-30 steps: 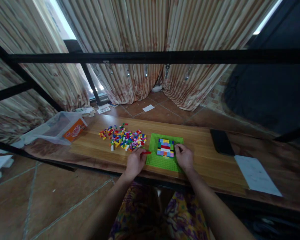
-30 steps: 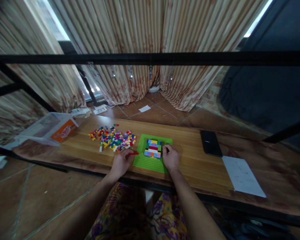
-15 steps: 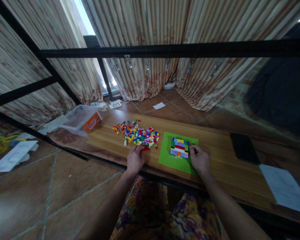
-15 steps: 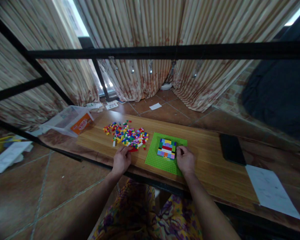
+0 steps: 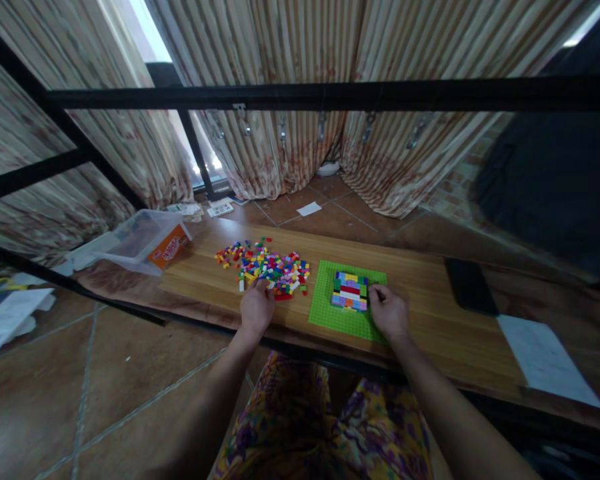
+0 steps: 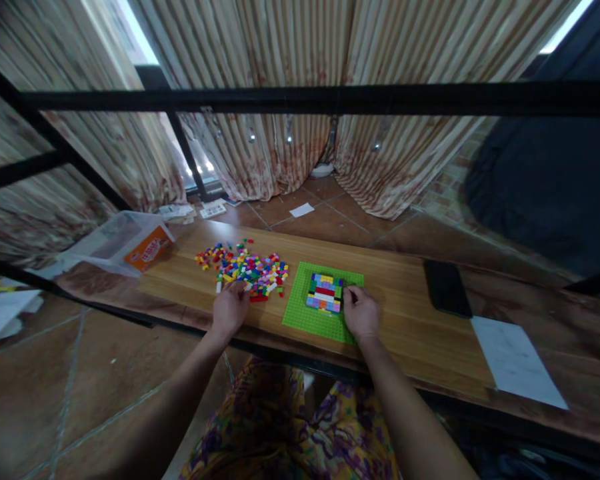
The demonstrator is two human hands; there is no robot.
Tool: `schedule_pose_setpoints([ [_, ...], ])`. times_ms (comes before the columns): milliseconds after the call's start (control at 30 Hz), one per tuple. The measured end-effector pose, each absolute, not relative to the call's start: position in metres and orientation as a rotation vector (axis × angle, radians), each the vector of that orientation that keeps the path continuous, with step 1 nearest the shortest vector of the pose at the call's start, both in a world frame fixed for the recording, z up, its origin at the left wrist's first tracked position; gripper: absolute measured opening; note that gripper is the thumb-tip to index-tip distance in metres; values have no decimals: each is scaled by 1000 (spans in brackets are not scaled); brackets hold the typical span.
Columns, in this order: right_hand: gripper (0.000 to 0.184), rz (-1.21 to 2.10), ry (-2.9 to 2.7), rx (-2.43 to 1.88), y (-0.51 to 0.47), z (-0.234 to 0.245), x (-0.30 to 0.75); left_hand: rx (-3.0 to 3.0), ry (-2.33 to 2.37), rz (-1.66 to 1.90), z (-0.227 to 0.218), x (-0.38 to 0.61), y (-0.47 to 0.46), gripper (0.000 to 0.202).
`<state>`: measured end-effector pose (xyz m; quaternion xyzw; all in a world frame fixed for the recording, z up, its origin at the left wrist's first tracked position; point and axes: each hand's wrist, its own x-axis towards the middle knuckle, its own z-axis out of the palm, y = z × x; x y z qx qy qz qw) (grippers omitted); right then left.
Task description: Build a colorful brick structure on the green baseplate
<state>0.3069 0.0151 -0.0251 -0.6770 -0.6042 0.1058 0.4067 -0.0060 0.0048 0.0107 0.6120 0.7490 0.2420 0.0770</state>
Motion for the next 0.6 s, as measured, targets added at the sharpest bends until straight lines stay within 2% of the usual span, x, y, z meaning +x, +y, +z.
schedule_pose_setpoints([
  [200, 37, 269, -1520, -1718, 15, -19, 304, 1852, 2296, 637, 17, -4, 10, 28],
  [333, 36, 272, -1515, -1728, 16, -19, 303, 1854, 2272, 787, 23, -6, 10, 28],
  [500, 34, 301, -1508, -1717, 16, -19, 303, 1840, 1864, 1060, 28, 11, 19, 23],
  [600, 33, 293, -1511, -1725, 17, -19, 303, 1785, 1566, 1048, 26, 37, 31, 21],
])
